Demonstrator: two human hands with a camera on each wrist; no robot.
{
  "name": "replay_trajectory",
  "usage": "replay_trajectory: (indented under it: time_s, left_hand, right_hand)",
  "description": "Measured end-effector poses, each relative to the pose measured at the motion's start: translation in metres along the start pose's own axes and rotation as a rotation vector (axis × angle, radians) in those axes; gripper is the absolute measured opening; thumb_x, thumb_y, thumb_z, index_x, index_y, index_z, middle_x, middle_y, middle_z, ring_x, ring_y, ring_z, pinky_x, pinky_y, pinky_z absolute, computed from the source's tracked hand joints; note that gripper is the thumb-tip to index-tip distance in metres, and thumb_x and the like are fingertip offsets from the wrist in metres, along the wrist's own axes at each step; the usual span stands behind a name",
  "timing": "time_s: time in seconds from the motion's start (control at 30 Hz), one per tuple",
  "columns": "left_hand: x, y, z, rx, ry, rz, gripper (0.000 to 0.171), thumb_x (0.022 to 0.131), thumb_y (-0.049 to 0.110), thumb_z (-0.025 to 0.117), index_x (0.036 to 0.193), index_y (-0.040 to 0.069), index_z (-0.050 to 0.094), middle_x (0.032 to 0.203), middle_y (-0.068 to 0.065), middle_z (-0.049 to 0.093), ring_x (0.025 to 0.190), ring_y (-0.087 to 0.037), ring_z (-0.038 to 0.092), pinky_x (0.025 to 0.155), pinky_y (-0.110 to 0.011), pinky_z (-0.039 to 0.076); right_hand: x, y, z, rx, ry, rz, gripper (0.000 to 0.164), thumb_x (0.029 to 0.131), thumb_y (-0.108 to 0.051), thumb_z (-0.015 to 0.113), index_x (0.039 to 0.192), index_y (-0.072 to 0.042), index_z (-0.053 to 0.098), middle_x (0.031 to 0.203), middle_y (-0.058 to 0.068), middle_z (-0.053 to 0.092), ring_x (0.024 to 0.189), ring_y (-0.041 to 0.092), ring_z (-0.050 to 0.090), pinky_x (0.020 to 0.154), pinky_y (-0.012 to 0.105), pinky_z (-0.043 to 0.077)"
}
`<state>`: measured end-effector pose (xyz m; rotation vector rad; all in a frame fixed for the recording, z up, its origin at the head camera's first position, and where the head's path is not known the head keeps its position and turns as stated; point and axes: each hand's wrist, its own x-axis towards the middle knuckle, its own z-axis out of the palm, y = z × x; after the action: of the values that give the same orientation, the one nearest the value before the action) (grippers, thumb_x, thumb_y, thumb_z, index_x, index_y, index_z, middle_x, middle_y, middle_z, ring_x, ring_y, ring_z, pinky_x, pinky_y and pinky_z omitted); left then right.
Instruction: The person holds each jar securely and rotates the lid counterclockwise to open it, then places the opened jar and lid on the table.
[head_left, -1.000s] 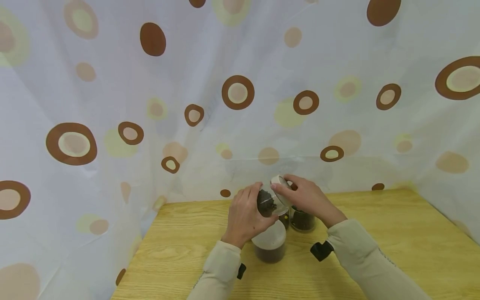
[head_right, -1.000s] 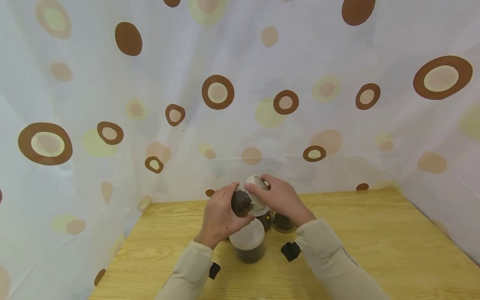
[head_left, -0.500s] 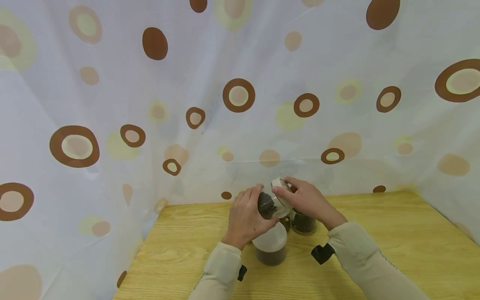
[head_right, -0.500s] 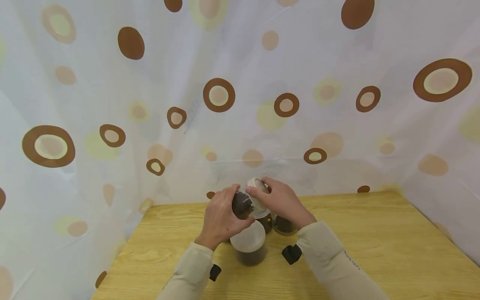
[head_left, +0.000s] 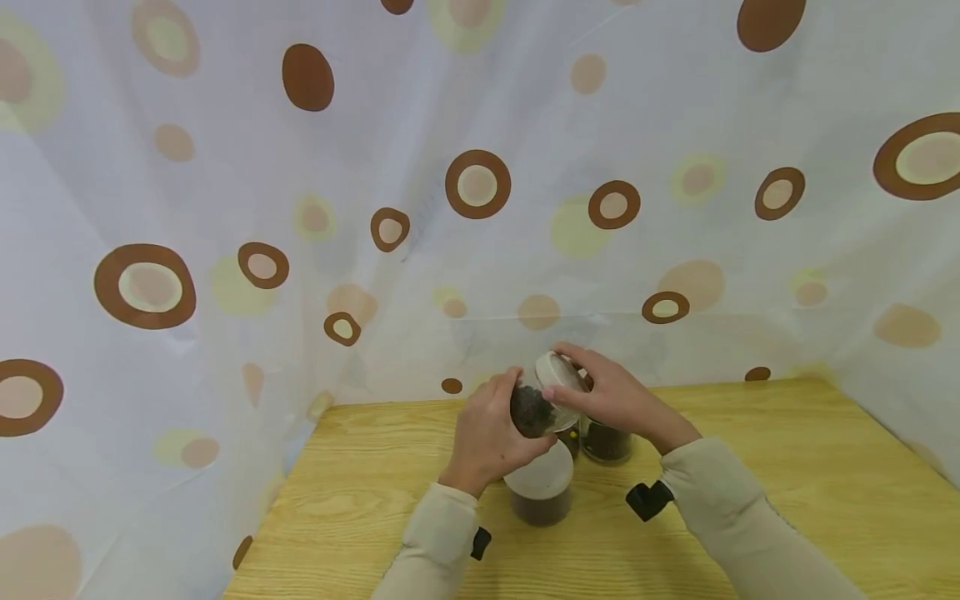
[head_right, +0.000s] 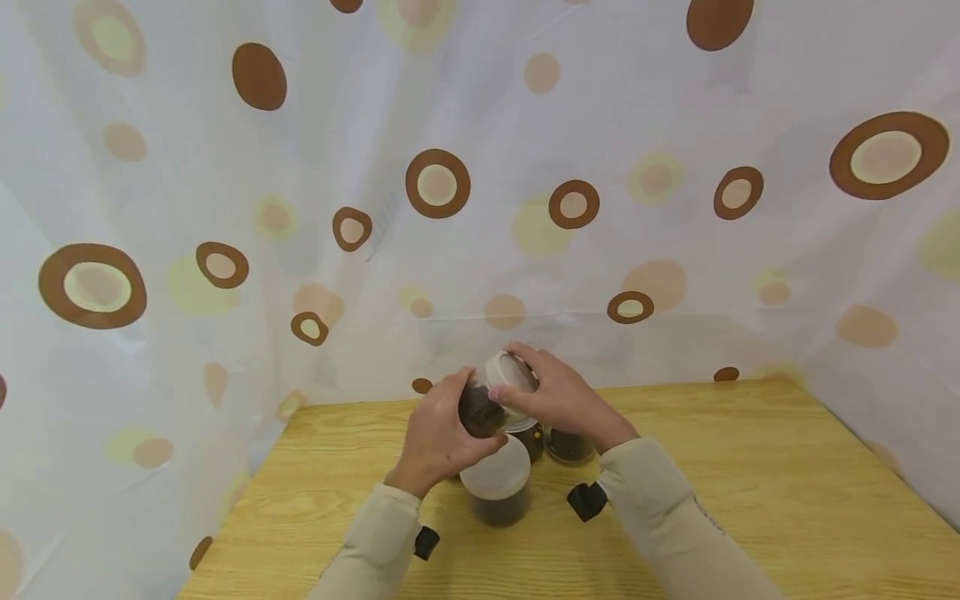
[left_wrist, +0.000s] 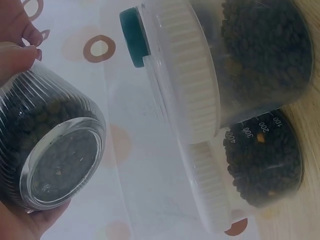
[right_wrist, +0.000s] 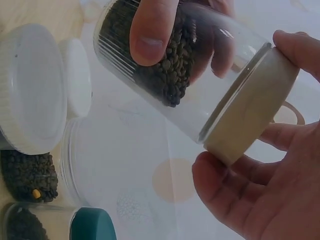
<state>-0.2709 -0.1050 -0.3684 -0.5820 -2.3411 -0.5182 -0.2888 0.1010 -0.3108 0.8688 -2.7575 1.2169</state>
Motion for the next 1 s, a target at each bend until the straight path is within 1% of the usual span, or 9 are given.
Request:
replay_trajectory:
  time_s: [0.17, 0.27, 0.33, 0.4, 0.47, 0.53, 0.7, 0.83, 1.0]
  left_hand:
    - [-0.0012, -0.0010, 0.0022, 0.028, 0.008, 0.011, 0.085, 0.067, 0.047, 0.086, 0.136, 0.009, 0.054, 0.124, -0.005, 0.067, 0.103, -0.021, 0.068, 0.084, -0.037, 0.058]
    - [-0.0015, -0.0011, 0.0029, 0.032, 0.013, 0.011, 0.085, 0.067, 0.047, 0.087, 0.136, 0.010, 0.054, 0.124, -0.005, 0.067, 0.102, -0.021, 0.068, 0.086, -0.039, 0.057]
    - [-0.0018, -0.0008, 0.0036, 0.030, 0.018, 0.014, 0.086, 0.066, 0.047, 0.088, 0.135, 0.010, 0.054, 0.124, -0.005, 0.067, 0.102, -0.021, 0.068, 0.086, -0.040, 0.057]
    - [-0.0026, -0.0002, 0.0043, 0.031, 0.022, 0.012, 0.086, 0.065, 0.049, 0.088, 0.135, 0.010, 0.055, 0.124, -0.005, 0.068, 0.103, -0.021, 0.068, 0.086, -0.040, 0.057]
    - [-0.0034, 0.0004, 0.0052, 0.027, 0.026, 0.009, 0.087, 0.064, 0.049, 0.088, 0.134, 0.009, 0.055, 0.123, -0.005, 0.068, 0.103, -0.021, 0.069, 0.086, -0.041, 0.057]
    - [-0.0039, 0.0012, 0.0058, 0.025, 0.027, 0.004, 0.088, 0.064, 0.050, 0.088, 0.134, 0.009, 0.056, 0.123, -0.005, 0.068, 0.103, -0.021, 0.069, 0.086, -0.041, 0.057]
    - [-0.0040, 0.0023, 0.0072, 0.007, 0.033, -0.003, 0.092, 0.064, 0.053, 0.088, 0.136, 0.008, 0.054, 0.123, -0.007, 0.069, 0.105, -0.022, 0.069, 0.087, -0.043, 0.057]
    - [-0.0036, 0.0023, 0.0071, -0.002, 0.048, -0.009, 0.094, 0.063, 0.054, 0.089, 0.137, 0.008, 0.053, 0.123, -0.008, 0.069, 0.106, -0.023, 0.069, 0.088, -0.043, 0.057]
    - [-0.0042, 0.0036, 0.0082, 0.011, 0.047, 0.003, 0.094, 0.063, 0.056, 0.088, 0.137, 0.009, 0.054, 0.123, -0.007, 0.069, 0.107, -0.021, 0.069, 0.086, -0.043, 0.057]
  right_hand:
    - [-0.0020, 0.0044, 0.0005, -0.003, -0.018, 0.007, 0.076, 0.096, -0.044, 0.061, 0.155, -0.009, 0.030, 0.144, 0.024, 0.048, 0.104, 0.029, 0.062, 0.078, 0.038, 0.055]
    - [-0.0028, 0.0051, 0.0007, -0.005, -0.024, -0.002, 0.072, 0.100, -0.046, 0.053, 0.156, -0.008, 0.029, 0.147, 0.025, 0.045, 0.112, 0.036, 0.061, 0.087, 0.046, 0.055]
    - [-0.0040, 0.0053, 0.0008, 0.004, -0.034, 0.005, 0.070, 0.103, -0.047, 0.045, 0.157, -0.008, 0.026, 0.153, 0.025, 0.040, 0.124, 0.043, 0.055, 0.098, 0.054, 0.050]
    - [-0.0053, 0.0052, 0.0006, 0.013, -0.038, 0.017, 0.068, 0.106, -0.048, 0.037, 0.158, -0.007, 0.023, 0.158, 0.025, 0.032, 0.137, 0.048, 0.044, 0.108, 0.061, 0.040]
    - [-0.0068, 0.0046, 0.0000, 0.019, -0.030, 0.039, 0.068, 0.107, -0.048, 0.032, 0.158, -0.006, 0.021, 0.161, 0.025, 0.026, 0.144, 0.049, 0.033, 0.113, 0.064, 0.032]
    - [-0.0079, 0.0038, -0.0009, 0.008, -0.008, 0.055, 0.068, 0.107, -0.048, 0.029, 0.158, -0.004, 0.021, 0.162, 0.025, 0.023, 0.146, 0.049, 0.029, 0.114, 0.065, 0.029]
    - [-0.0093, 0.0024, -0.0041, -0.002, 0.031, 0.092, 0.069, 0.106, -0.051, 0.028, 0.156, -0.003, 0.028, 0.159, 0.025, 0.030, 0.143, 0.048, 0.036, 0.112, 0.063, 0.034]
    - [-0.0093, 0.0026, -0.0047, 0.019, 0.032, 0.099, 0.069, 0.105, -0.055, 0.028, 0.153, -0.005, 0.036, 0.156, 0.022, 0.038, 0.142, 0.046, 0.039, 0.112, 0.062, 0.035]
    - [-0.0104, 0.0046, -0.0050, 0.011, 0.036, 0.122, 0.068, 0.105, -0.056, 0.028, 0.151, -0.007, 0.041, 0.152, 0.021, 0.045, 0.132, 0.043, 0.051, 0.105, 0.058, 0.044]
